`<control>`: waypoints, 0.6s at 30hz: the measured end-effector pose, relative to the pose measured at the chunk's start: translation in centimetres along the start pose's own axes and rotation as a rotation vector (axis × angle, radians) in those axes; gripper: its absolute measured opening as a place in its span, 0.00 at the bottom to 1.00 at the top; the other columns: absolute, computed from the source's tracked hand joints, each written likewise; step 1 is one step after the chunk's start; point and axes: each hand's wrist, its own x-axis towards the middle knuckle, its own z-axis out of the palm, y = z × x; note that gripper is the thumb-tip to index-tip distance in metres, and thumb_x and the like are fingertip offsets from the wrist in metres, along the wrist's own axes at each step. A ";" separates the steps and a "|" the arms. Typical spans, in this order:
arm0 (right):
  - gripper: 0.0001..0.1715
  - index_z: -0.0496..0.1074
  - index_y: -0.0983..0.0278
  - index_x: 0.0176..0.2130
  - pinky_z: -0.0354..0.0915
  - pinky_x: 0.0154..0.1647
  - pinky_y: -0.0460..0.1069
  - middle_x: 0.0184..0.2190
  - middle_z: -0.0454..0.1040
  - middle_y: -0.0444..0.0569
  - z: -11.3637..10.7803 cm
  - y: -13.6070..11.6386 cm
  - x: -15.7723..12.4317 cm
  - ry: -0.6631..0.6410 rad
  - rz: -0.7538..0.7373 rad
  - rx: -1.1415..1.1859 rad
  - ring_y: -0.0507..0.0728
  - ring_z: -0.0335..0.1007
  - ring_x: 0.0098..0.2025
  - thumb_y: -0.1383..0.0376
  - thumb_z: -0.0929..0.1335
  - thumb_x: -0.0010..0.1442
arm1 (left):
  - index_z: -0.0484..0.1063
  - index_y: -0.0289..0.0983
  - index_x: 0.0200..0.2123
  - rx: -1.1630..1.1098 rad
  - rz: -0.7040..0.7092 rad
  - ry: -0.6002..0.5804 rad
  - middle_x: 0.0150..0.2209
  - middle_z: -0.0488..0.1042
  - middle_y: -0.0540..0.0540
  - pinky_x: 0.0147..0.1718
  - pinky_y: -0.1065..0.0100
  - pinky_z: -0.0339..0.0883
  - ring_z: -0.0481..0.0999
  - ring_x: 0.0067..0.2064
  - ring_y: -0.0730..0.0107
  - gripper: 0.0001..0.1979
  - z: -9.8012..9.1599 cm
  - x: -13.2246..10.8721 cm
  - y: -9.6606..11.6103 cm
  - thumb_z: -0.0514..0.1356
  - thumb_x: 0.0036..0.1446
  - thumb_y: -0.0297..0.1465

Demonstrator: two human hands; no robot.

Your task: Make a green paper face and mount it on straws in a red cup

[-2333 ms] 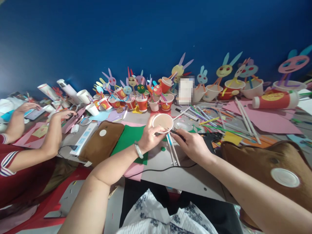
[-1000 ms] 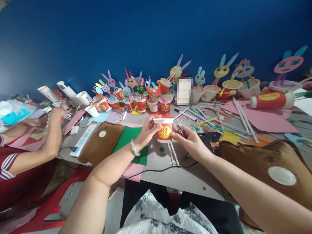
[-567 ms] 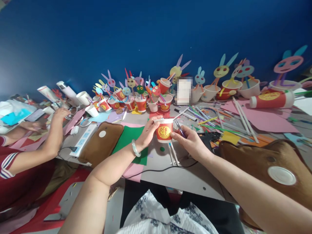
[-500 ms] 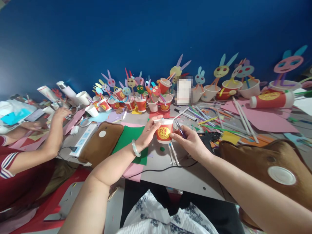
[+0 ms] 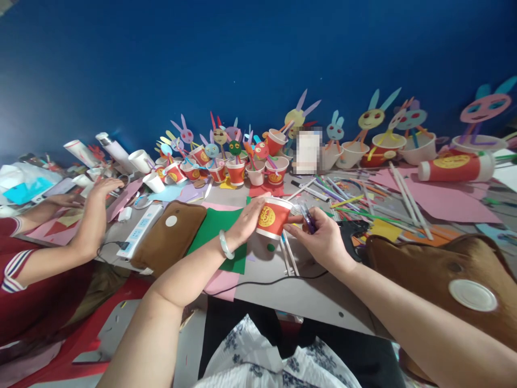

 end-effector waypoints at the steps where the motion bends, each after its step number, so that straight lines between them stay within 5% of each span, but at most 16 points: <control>1: 0.22 0.62 0.61 0.26 0.53 0.22 0.47 0.22 0.71 0.43 0.0 -0.1 -0.1 0.007 -0.009 -0.023 0.49 0.52 0.21 0.51 0.74 0.51 | 0.72 0.38 0.51 -0.001 0.001 0.004 0.58 0.71 0.42 0.66 0.59 0.51 0.65 0.64 0.61 0.21 0.0 0.0 0.1 0.48 0.69 0.45; 8: 0.20 0.62 0.61 0.26 0.56 0.23 0.46 0.20 0.68 0.40 -0.1 -0.5 -0.4 0.003 -0.051 -0.074 0.49 0.56 0.21 0.53 0.74 0.51 | 0.68 0.39 0.38 -0.003 0.008 0.087 0.39 0.71 0.45 0.49 0.62 0.64 0.71 0.44 0.64 0.19 0.8 -0.1 -1.0 0.52 0.65 0.50; 12: 0.20 0.61 0.60 0.26 0.56 0.23 0.46 0.19 0.68 0.40 -0.2 -0.4 -0.3 0.024 -0.069 -0.087 0.50 0.57 0.21 0.55 0.74 0.51 | 0.66 0.38 0.32 -0.057 0.032 0.008 0.32 0.66 0.49 0.42 0.65 0.65 0.67 0.36 0.68 0.21 0.8 0.1 -1.6 0.54 0.63 0.51; 18: 0.12 0.64 0.60 0.30 0.62 0.29 0.47 0.23 0.72 0.43 -0.5 -0.9 -0.4 0.006 -0.097 0.019 0.52 0.64 0.24 0.58 0.70 0.55 | 0.72 0.36 0.44 -0.231 0.022 -0.158 0.41 0.75 0.44 0.47 0.62 0.66 0.74 0.45 0.61 0.23 1.3 -0.1 -0.8 0.66 0.54 0.49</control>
